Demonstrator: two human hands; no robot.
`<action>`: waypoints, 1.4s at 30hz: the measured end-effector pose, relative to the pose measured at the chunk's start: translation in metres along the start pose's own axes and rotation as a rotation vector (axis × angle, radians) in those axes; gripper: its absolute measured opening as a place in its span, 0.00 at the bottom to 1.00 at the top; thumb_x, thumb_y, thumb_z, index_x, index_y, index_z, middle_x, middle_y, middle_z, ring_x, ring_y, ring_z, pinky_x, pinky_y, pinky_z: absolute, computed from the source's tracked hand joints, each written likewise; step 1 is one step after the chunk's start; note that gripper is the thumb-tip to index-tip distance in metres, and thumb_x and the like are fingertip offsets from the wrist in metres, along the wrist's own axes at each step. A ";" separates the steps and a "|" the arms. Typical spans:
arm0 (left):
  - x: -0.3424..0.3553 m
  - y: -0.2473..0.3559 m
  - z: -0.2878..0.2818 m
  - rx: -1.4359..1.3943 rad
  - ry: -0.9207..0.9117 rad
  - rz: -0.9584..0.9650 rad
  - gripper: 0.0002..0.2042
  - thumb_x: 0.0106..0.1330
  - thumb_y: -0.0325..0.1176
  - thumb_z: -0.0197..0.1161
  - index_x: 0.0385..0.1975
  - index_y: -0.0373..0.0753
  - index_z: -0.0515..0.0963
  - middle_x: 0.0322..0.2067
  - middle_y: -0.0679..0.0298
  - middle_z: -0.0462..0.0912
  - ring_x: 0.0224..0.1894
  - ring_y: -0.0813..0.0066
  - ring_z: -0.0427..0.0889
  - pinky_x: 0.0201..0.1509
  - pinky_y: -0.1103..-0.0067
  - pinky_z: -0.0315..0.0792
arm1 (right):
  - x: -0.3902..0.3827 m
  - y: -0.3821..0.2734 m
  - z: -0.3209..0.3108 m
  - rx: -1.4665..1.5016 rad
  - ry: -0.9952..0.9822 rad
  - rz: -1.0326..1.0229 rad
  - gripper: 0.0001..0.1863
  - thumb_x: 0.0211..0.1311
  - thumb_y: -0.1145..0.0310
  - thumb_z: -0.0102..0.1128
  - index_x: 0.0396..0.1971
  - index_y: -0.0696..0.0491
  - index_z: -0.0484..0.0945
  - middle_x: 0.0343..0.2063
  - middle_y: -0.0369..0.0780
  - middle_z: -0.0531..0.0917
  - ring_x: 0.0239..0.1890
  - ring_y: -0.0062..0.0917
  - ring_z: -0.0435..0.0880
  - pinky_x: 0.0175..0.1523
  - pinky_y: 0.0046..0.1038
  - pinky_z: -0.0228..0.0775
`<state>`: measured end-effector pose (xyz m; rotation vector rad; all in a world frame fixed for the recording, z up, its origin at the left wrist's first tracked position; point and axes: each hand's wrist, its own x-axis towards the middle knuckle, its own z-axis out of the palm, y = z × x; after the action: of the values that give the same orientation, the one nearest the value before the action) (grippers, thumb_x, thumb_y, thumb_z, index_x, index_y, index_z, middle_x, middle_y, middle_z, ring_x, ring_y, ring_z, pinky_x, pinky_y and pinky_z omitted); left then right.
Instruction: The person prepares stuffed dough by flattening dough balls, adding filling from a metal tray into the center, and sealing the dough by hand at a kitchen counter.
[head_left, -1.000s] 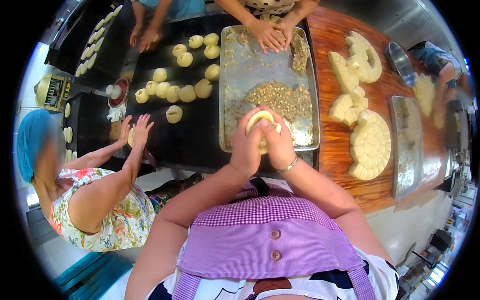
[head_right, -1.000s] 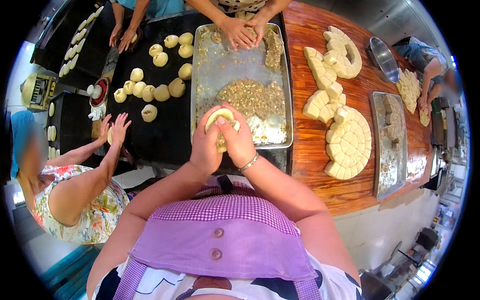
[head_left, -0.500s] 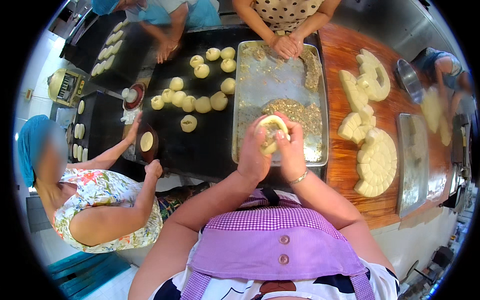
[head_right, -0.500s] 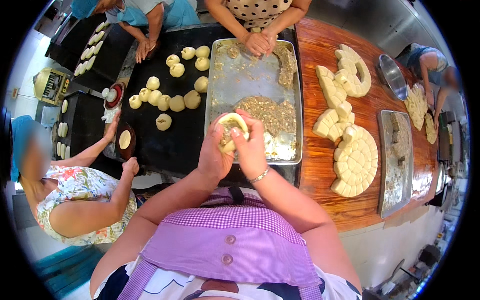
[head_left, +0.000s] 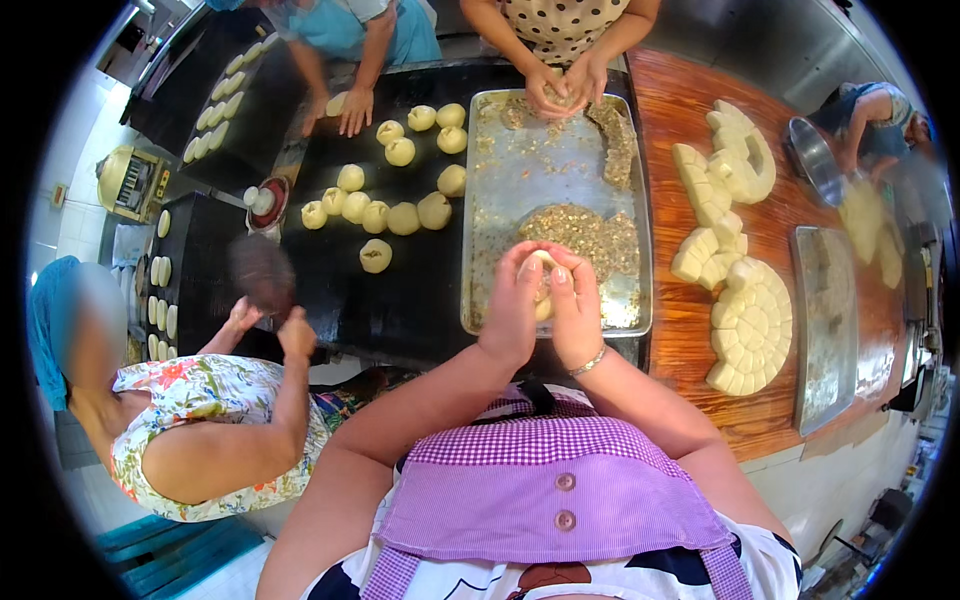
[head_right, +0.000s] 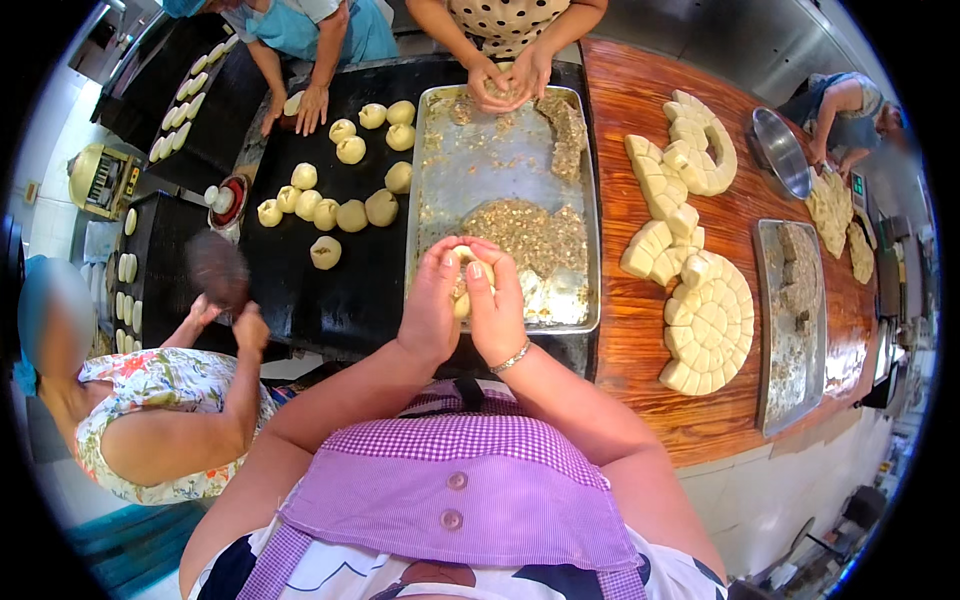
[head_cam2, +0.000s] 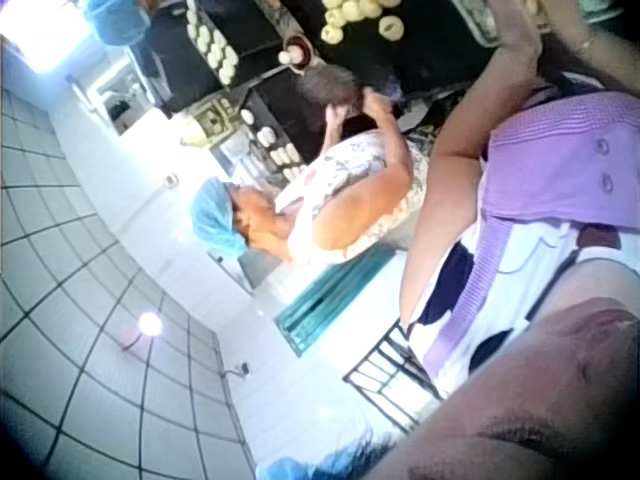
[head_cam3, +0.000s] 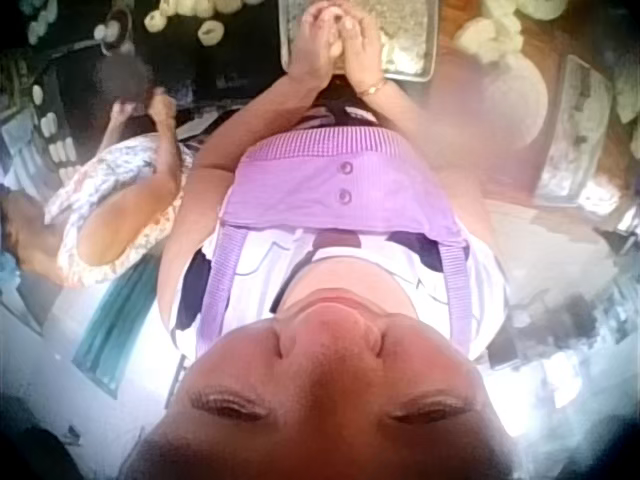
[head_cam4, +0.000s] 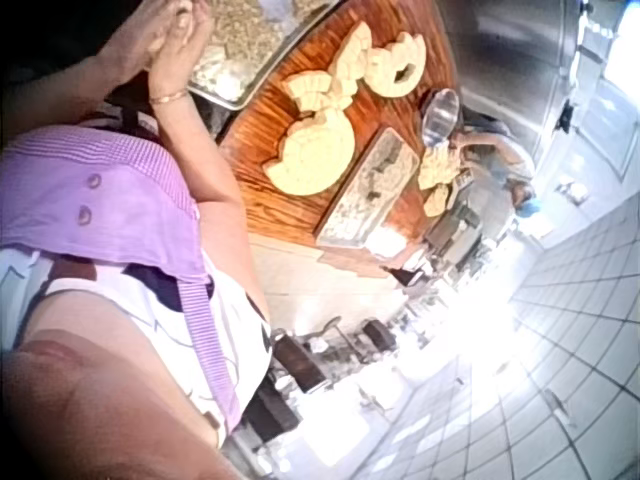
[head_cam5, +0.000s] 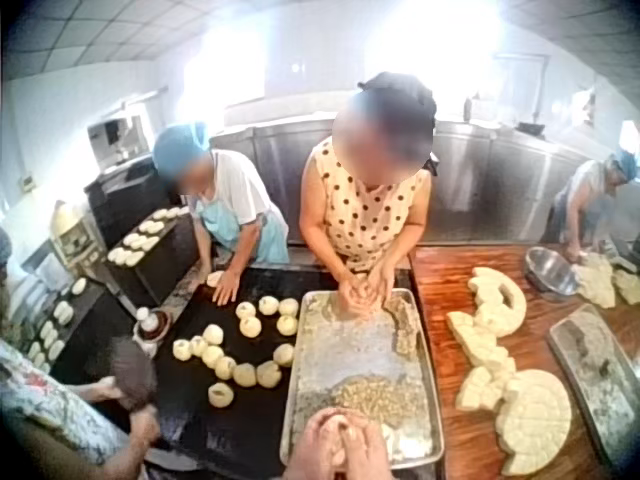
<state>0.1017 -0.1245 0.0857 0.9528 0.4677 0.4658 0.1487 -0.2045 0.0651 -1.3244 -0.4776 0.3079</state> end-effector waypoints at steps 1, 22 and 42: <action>0.001 0.001 0.002 -0.064 -0.007 0.044 0.13 0.74 0.31 0.50 0.54 0.34 0.72 0.49 0.60 0.77 0.50 0.74 0.76 0.55 0.79 0.72 | 0.001 -0.005 -0.005 -0.005 -0.030 0.000 0.19 0.68 0.70 0.55 0.56 0.59 0.69 0.57 0.46 0.73 0.60 0.29 0.71 0.64 0.31 0.64; -0.028 -0.007 -0.004 0.081 0.025 -0.044 0.15 0.75 0.29 0.45 0.56 0.33 0.71 0.57 0.57 0.73 0.58 0.71 0.72 0.64 0.76 0.66 | -0.018 -0.002 0.009 -0.210 0.139 -0.108 0.09 0.58 0.78 0.56 0.39 0.56 0.76 0.42 0.41 0.79 0.47 0.27 0.77 0.55 0.29 0.70; -0.021 -0.009 -0.010 0.437 -0.008 0.141 0.12 0.75 0.31 0.46 0.48 0.32 0.74 0.48 0.59 0.80 0.51 0.74 0.76 0.59 0.78 0.69 | -0.027 0.012 0.010 0.105 0.131 0.056 0.06 0.63 0.77 0.51 0.39 0.56 0.73 0.44 0.40 0.78 0.49 0.26 0.75 0.58 0.28 0.67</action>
<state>0.0806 -0.1345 0.0762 1.4149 0.5072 0.4964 0.1211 -0.2059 0.0513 -1.2486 -0.3104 0.2871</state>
